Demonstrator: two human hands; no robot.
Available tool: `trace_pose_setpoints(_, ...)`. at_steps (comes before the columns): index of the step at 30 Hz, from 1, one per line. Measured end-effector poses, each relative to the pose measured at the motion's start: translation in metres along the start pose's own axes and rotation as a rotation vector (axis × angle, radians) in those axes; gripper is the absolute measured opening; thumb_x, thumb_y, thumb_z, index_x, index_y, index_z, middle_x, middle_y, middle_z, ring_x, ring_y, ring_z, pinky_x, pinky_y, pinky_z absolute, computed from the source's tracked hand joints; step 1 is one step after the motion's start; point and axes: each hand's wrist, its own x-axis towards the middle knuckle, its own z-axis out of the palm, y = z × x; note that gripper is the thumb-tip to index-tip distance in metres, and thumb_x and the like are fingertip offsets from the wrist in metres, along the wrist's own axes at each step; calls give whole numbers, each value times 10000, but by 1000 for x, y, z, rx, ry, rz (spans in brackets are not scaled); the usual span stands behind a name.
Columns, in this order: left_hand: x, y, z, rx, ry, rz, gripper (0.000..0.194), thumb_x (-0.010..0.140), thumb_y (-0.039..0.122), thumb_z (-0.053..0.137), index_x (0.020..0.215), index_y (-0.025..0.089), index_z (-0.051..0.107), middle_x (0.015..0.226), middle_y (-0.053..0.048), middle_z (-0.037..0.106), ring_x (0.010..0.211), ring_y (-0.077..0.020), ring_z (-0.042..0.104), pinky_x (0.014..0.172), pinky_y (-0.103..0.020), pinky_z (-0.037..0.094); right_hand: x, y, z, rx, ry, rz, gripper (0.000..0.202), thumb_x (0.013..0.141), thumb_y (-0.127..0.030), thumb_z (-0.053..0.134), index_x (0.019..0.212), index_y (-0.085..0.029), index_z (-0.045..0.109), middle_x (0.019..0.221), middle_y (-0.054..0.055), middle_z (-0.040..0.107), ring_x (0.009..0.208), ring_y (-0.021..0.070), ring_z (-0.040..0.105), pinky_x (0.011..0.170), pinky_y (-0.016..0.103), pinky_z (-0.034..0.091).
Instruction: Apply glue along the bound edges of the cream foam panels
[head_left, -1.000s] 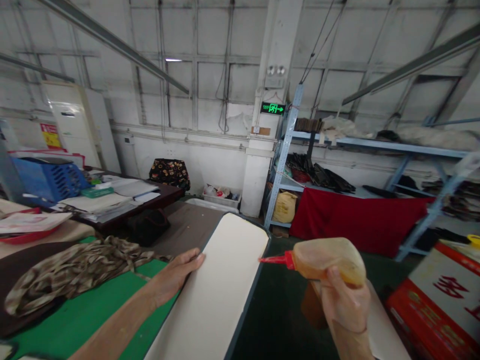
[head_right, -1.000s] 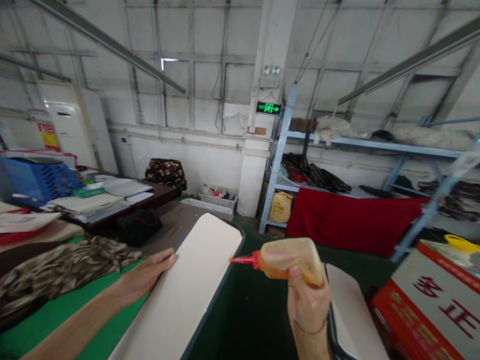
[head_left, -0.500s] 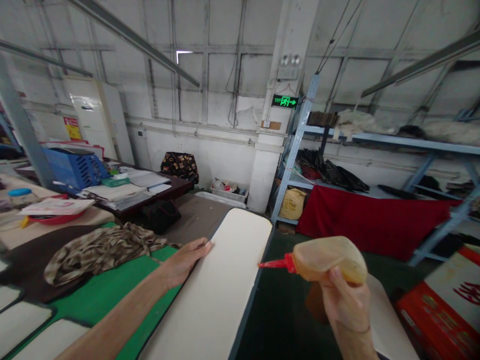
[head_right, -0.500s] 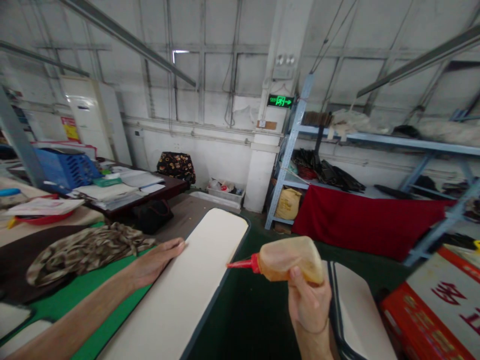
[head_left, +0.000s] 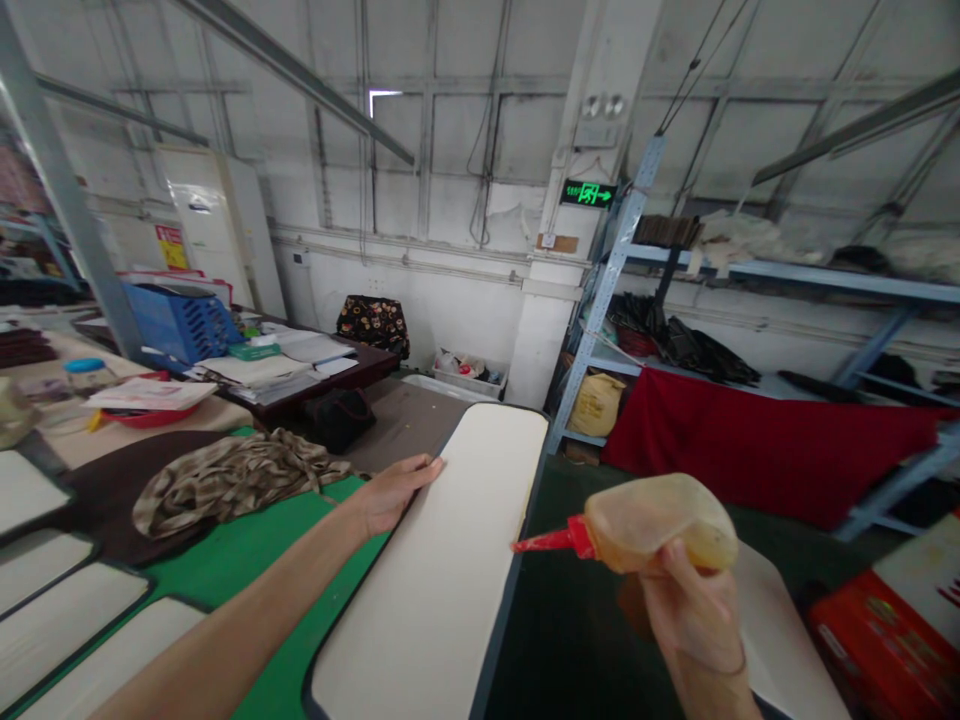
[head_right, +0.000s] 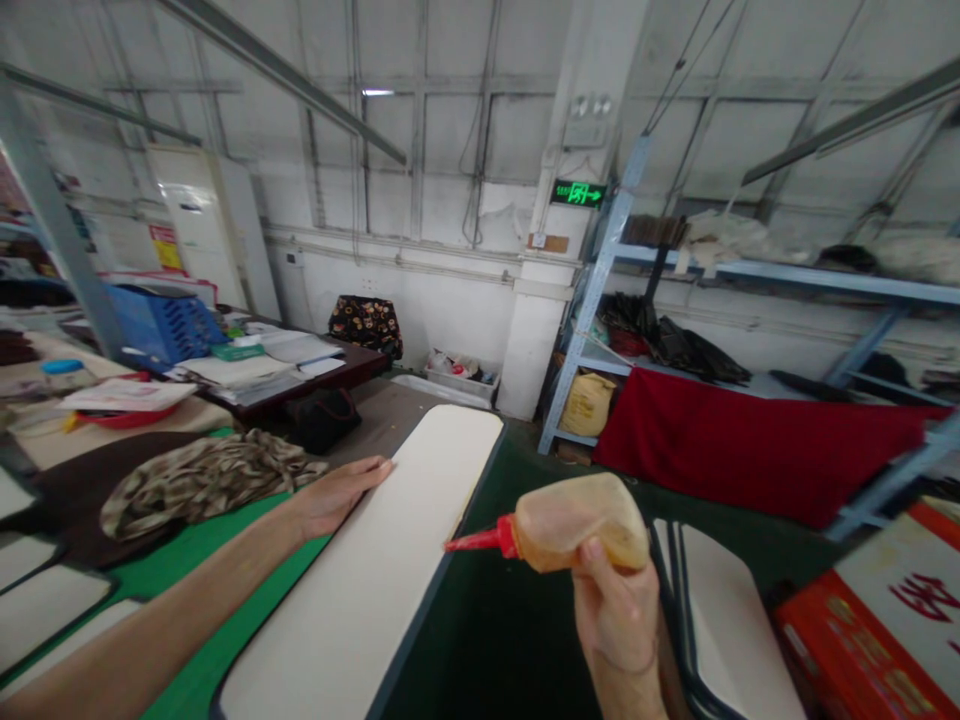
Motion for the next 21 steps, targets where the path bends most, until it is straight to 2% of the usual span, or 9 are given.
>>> trace_pose_setpoints(10,16,10,4,-46,13,-13,322,630,292,807,746,144,546,664,-37,684,566,-175,648,565,-306,548,-9,-1,-1,12,12,44,380,503,-320,865,800,-157,691,782,61,686,730,181,640,662,259,528)
trace_pose_setpoints(21,36,16,0,-100,22,-8,260,682,219,772,836,119,589,739,-70,721,585,-178,664,606,-321,559,-10,4,-1,-9,3,31,354,514,-310,852,792,-179,677,721,34,668,729,196,640,650,282,529)
